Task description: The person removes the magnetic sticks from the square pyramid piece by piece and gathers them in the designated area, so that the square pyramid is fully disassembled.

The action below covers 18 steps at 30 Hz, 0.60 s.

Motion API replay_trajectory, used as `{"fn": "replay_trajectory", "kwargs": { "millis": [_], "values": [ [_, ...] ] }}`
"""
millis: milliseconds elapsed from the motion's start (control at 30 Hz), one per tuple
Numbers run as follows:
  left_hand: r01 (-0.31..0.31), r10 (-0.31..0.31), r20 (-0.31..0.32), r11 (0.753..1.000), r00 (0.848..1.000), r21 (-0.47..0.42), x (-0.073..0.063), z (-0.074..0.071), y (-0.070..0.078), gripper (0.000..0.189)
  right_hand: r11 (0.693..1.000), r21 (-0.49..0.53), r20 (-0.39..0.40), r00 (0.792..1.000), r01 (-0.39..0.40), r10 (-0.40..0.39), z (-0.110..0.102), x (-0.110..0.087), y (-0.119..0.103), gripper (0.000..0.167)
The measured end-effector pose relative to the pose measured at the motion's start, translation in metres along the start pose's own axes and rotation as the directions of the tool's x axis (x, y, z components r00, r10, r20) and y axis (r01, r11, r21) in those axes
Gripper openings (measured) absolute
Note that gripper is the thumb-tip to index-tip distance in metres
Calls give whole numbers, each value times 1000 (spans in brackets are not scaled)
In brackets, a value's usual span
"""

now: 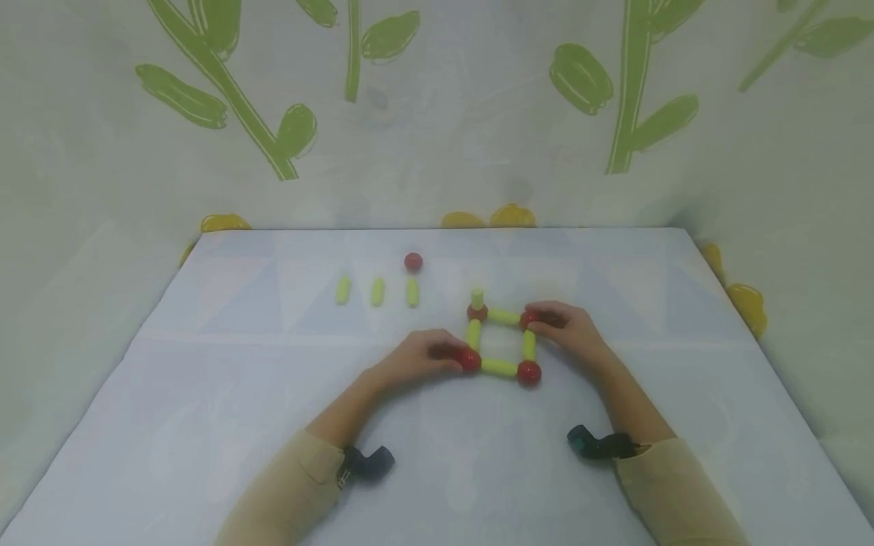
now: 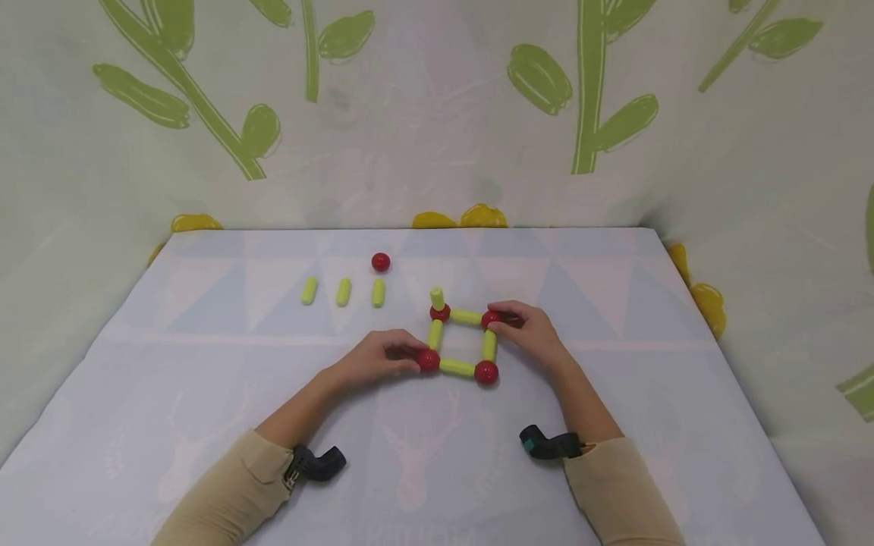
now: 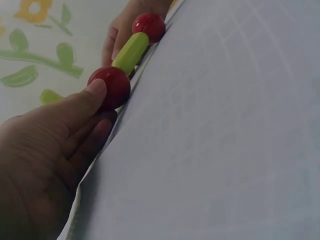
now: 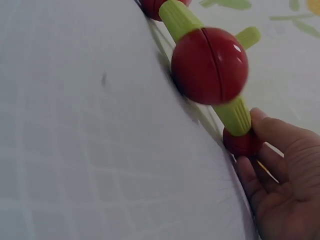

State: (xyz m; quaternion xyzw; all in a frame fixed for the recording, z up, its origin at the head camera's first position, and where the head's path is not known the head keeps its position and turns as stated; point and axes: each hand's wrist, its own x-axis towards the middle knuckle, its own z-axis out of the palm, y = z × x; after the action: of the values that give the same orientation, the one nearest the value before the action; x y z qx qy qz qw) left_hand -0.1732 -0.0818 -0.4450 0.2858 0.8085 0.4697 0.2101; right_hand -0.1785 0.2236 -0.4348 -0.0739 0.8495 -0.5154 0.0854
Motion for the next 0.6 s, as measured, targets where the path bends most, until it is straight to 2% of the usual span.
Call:
{"fn": "replay_trajectory", "kwargs": {
  "millis": [100, 200, 267, 333, 367, 433, 500, 533, 567, 600],
  "values": [
    [-11, 10, 65, 1000, 998, 19, 0, 0, 3, 30, 1000, 4, -21, 1000, -3, 4, 1, 0, -2, 46],
    [-20, 17, 70, 999, 997, 45, 3, -1, 6, 26, 1000, 12, -31, 999, -8, 8, 3, 2, -1, 48],
    [-16, 16, 6, 999, 1000, 42, 7, -2, 8, 22, 1000, 24, -35, 999, -7, 8, 3, 2, 1, 48],
    [-20, 23, -112, 999, 993, 27, 14, -3, 11, 15, 1000, 30, -44, 999, -9, 11, 4, 2, 2, 48],
    [-37, 40, -181, 999, 983, 20, 18, -4, 12, 13, 999, 34, -47, 999, -10, 12, 4, 2, 3, 48],
    [-93, 91, -304, 996, 948, 6, 26, -5, 14, 14, 999, 40, -55, 998, -13, 15, 4, 2, 4, 48],
    [-148, 138, -387, 989, 912, 2, 35, -6, 17, 24, 999, 35, -61, 998, -12, 14, 4, 1, 4, 48],
    [-160, 149, -410, 987, 900, 6, 39, -6, 18, 30, 999, 37, -65, 998, -10, 12, 4, 1, 4, 47],
    [-168, 155, -417, 986, 896, 4, 43, -6, 20, 38, 999, 32, -67, 998, -4, 7, 4, 1, 4, 47],
    [-159, 141, -408, 987, 902, -9, 47, -6, 21, 46, 1000, 31, -69, 998, -1, 3, 3, 1, 4, 47]
  ]
}}
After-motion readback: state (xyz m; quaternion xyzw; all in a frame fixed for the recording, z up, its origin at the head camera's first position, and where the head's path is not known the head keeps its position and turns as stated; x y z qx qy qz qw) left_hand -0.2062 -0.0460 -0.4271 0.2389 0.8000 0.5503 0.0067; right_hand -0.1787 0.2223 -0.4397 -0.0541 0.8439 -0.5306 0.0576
